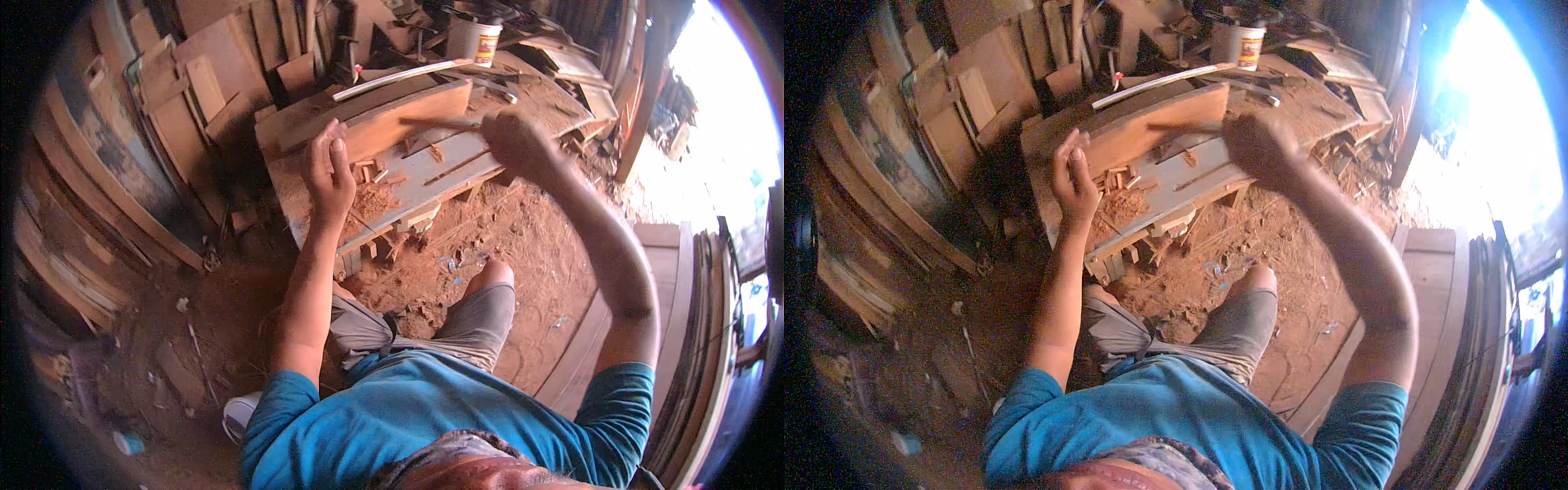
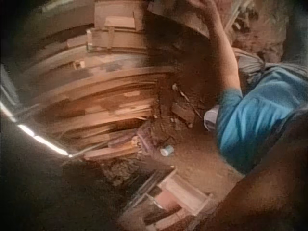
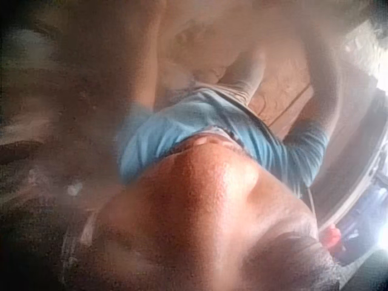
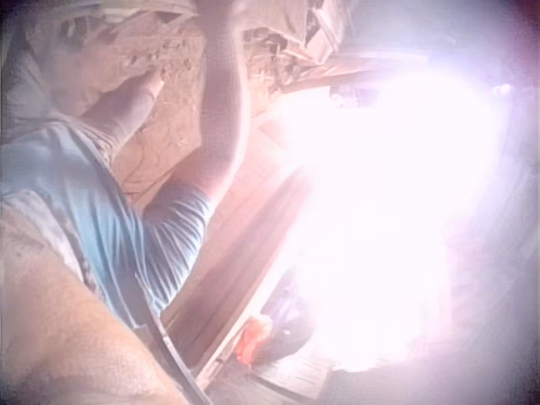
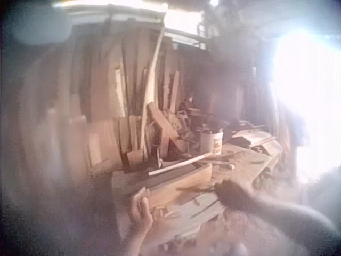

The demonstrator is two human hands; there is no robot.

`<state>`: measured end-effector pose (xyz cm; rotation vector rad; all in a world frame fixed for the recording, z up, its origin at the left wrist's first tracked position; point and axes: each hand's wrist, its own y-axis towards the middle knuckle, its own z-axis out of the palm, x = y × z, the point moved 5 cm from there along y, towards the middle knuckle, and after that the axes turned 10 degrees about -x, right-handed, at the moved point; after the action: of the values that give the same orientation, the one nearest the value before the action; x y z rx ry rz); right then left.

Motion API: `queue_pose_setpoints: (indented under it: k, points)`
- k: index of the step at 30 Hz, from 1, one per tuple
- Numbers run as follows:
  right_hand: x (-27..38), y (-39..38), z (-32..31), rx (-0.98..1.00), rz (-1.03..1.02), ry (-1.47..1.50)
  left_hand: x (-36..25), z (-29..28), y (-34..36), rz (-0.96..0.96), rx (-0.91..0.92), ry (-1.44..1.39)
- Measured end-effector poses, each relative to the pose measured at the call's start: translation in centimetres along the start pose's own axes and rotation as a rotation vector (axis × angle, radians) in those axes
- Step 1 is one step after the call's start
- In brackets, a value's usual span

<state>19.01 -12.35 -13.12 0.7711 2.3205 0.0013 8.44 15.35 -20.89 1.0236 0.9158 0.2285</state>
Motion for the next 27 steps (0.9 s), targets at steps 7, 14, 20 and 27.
queue_pose_setpoints:
  k: [7,14,20,27]
  points:
    - [-6.3,12.9,-5.2,0.221,-0.001,-0.225,-13.2,-11.0,2.9,-0.134,-0.029,-0.519]
    - [-3.1,17.2,-6.9,0.087,-0.105,-0.160,-18.5,-18.3,5.6,0.003,0.402,-0.875]
    - [-4.6,16.0,-7.1,0.300,-0.073,0.107,-19.5,-19.7,6.1,-0.002,0.551,-0.925]
    - [-1.2,14.3,-9.9,0.447,-0.097,0.465,-13.7,-9.6,7.4,0.034,0.470,0.071]
